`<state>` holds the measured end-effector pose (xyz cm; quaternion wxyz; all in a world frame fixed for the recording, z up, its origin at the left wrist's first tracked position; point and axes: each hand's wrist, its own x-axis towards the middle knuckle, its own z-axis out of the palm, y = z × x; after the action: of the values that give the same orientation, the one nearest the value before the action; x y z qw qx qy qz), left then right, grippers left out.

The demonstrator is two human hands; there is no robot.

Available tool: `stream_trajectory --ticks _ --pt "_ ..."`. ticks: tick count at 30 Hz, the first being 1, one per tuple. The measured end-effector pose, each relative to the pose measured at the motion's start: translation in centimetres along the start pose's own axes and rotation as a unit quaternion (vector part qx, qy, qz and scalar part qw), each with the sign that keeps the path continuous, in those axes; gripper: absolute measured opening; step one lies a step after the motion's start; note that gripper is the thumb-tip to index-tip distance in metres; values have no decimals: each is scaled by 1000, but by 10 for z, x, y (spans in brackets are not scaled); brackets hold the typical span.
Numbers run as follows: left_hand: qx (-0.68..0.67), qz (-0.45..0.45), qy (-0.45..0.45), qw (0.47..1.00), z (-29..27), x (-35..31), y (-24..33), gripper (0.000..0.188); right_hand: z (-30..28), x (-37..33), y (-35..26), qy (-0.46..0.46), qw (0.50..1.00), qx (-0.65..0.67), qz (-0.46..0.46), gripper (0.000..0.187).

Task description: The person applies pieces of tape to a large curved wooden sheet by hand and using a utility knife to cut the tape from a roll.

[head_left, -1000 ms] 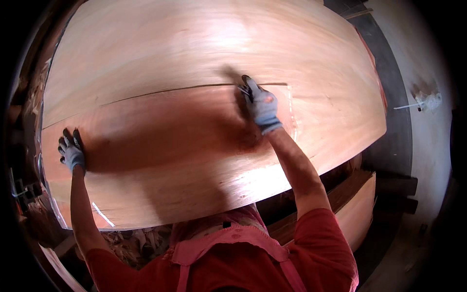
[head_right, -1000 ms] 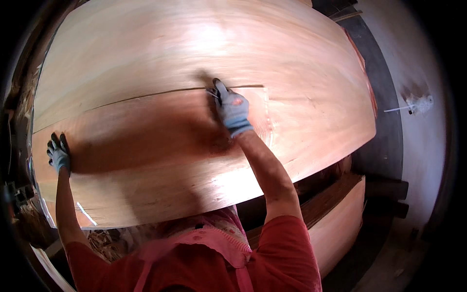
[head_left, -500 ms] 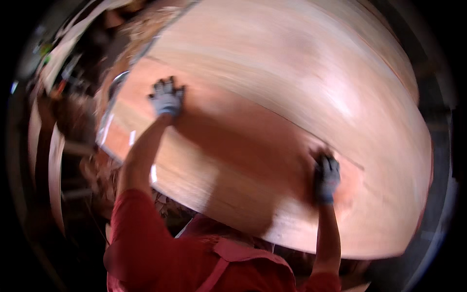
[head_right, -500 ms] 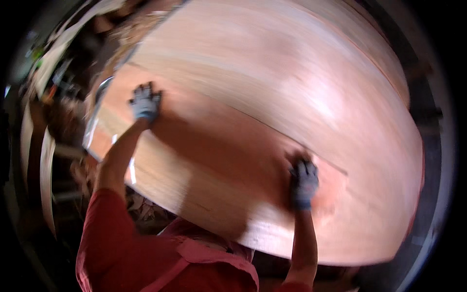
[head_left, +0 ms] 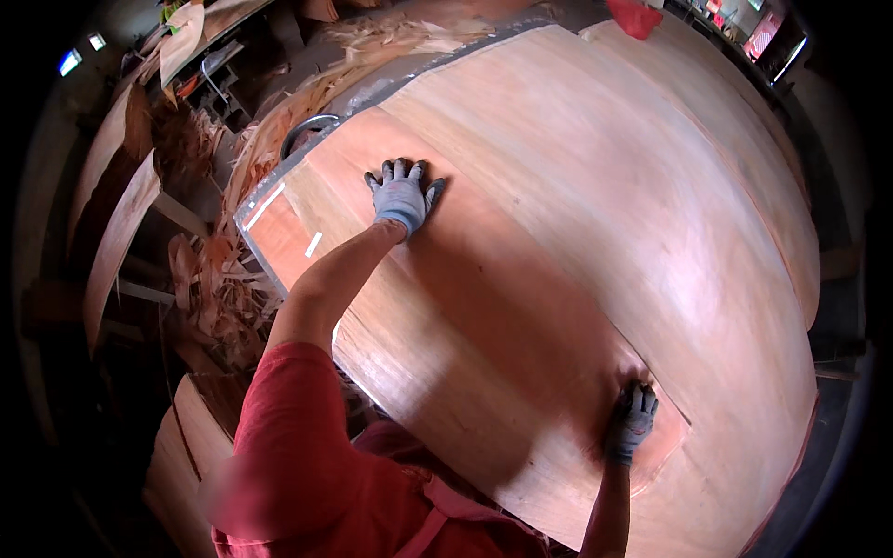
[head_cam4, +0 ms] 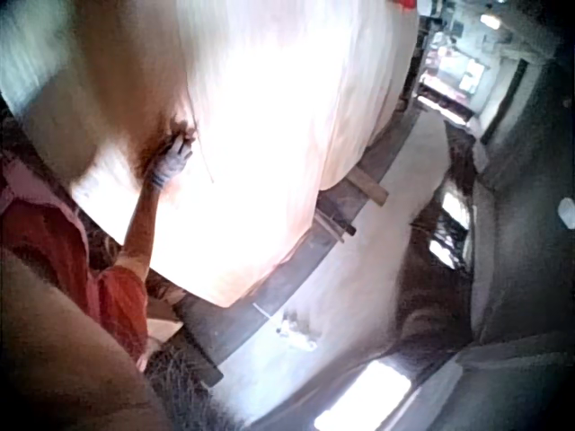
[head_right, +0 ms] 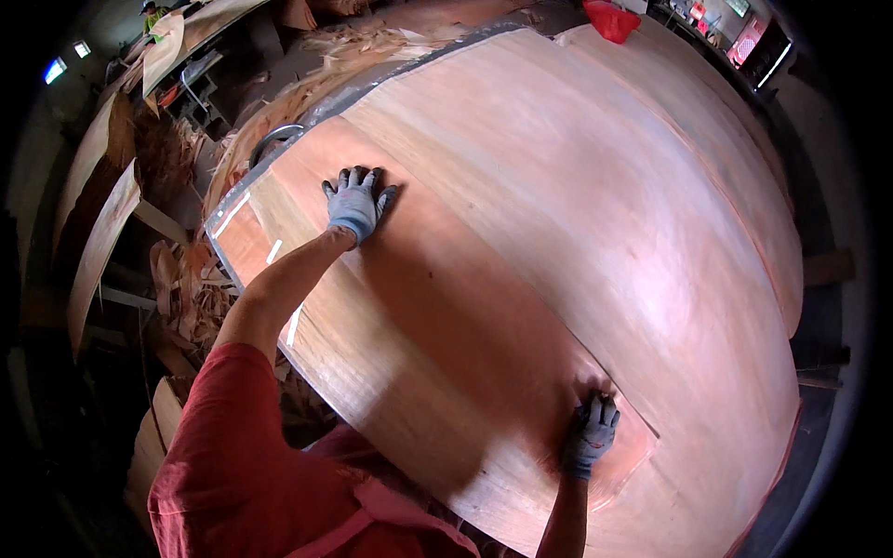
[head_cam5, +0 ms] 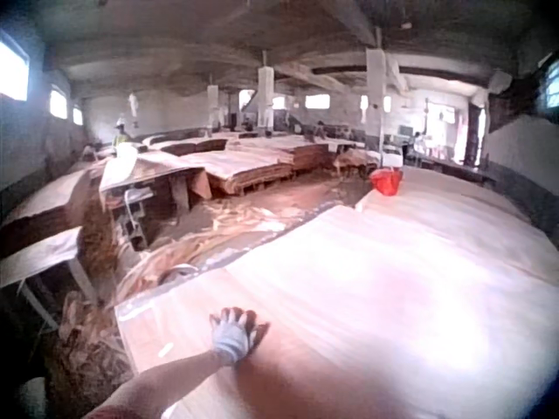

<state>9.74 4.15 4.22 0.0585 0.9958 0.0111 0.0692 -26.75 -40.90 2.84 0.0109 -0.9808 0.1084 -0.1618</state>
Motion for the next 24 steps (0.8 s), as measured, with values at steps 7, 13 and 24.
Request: stream_trajectory --ticks 7,13,24 --pt "-1 30 6 1000 16 17 -14 73 -5 3 -11 0 1000 26 2 38" --pt "-20 46 -13 999 22 20 -14 69 -5 6 -18 21 999 33 8 29" --pt "15 33 63 997 32 16 -7 71 -8 3 -4 -17 999 30 17 44"
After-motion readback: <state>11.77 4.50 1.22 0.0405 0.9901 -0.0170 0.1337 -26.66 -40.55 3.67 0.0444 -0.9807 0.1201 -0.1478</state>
